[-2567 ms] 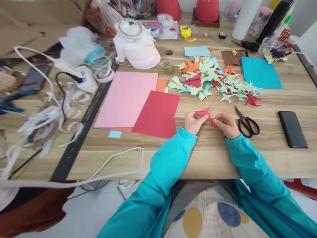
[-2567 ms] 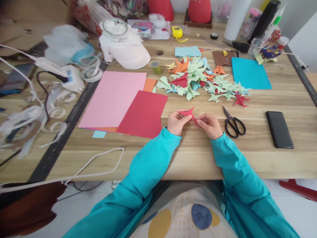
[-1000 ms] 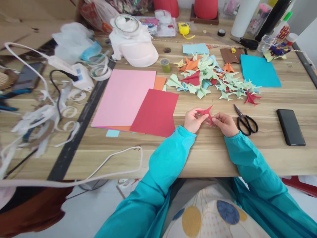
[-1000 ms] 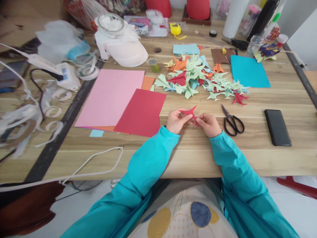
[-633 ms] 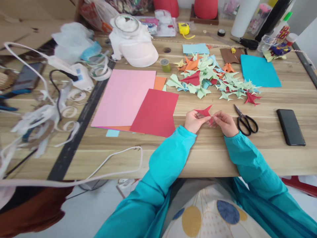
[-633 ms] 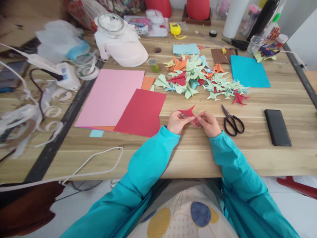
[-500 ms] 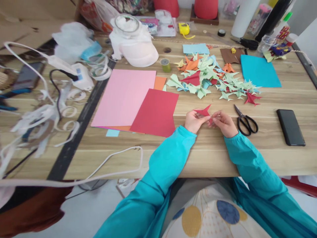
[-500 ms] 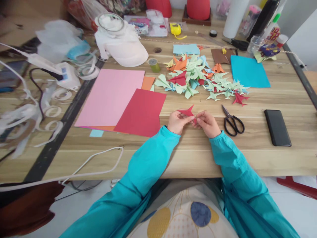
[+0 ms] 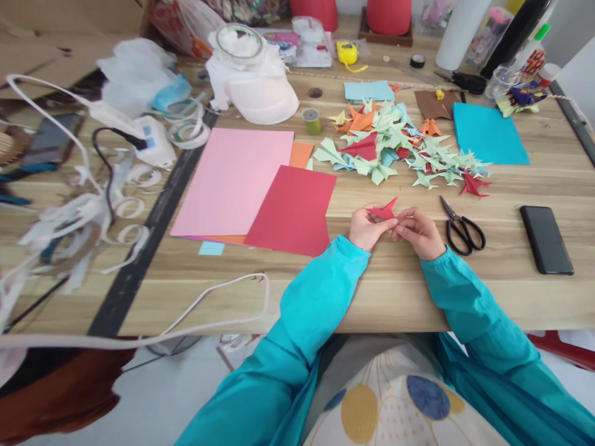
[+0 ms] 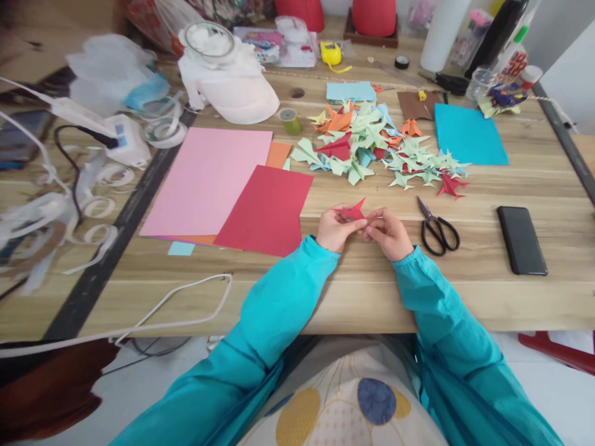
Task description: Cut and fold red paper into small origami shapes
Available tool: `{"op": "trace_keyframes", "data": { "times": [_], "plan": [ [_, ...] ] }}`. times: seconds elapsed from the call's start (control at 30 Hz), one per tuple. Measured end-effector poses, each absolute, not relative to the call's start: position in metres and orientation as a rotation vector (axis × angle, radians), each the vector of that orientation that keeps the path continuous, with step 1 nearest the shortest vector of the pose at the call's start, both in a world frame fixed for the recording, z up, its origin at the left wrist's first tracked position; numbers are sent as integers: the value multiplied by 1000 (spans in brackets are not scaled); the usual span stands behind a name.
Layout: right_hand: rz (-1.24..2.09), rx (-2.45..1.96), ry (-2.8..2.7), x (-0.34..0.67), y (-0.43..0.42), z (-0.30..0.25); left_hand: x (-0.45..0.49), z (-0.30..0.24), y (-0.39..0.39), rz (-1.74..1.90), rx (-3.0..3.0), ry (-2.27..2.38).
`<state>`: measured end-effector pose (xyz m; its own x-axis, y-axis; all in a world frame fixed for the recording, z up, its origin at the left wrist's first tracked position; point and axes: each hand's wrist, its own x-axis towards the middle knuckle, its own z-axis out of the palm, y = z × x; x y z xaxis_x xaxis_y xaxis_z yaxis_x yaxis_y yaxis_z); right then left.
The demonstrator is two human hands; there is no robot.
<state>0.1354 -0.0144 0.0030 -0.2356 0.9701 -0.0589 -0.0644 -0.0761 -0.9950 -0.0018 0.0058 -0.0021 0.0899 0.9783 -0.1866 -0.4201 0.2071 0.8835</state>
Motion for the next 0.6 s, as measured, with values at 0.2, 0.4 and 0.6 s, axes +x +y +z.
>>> {"op": "trace_keyframes", "data": {
  "times": [0.2,0.4,0.6],
  "plan": [
    [1463,-1098,-1258,135,-14,7,-2,2,5,1178,682,923],
    [1402,-1180,-1313,133,-13,4,-1,-1,6,1195,806,991],
    [1337,-1146,-1478,136,-13,7,-2,-4,6,1184,854,1007]
  ]
}}
